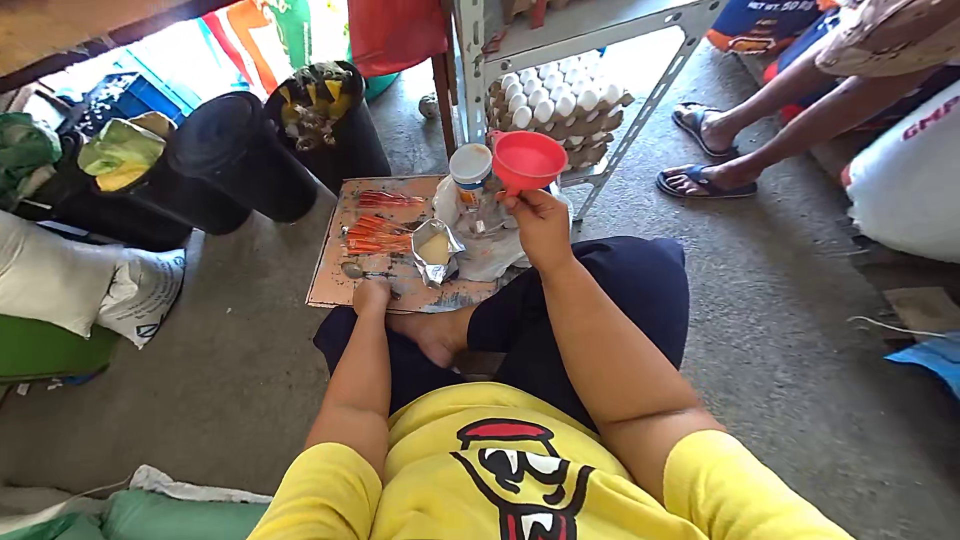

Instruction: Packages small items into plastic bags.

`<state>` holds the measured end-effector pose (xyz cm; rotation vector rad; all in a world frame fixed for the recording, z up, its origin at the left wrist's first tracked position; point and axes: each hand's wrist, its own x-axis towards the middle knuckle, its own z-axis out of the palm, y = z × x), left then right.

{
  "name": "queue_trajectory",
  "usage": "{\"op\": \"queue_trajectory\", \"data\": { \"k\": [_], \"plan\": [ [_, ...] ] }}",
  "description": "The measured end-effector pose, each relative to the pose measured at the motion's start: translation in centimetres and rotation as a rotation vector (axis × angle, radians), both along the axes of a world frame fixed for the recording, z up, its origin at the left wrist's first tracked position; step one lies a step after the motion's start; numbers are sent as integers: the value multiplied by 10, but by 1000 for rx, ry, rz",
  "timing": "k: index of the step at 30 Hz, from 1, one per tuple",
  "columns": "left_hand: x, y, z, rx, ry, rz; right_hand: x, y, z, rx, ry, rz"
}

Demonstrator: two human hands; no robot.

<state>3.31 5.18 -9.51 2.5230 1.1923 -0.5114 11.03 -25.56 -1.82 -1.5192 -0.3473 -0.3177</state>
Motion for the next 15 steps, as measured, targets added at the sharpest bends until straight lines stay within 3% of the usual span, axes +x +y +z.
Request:
{"op": "queue_trajectory", "data": {
  "k": [8,11,15],
  "plan": [
    [-8,13,1,-70,-100,129,8,-3,6,45,21,16],
    [-18,14,30,-61,-289,114,9,-10,7,13,-7,-30],
    [-33,18,86,121,-572,-26,15,-24,12,-3,0,-136]
  ]
}}
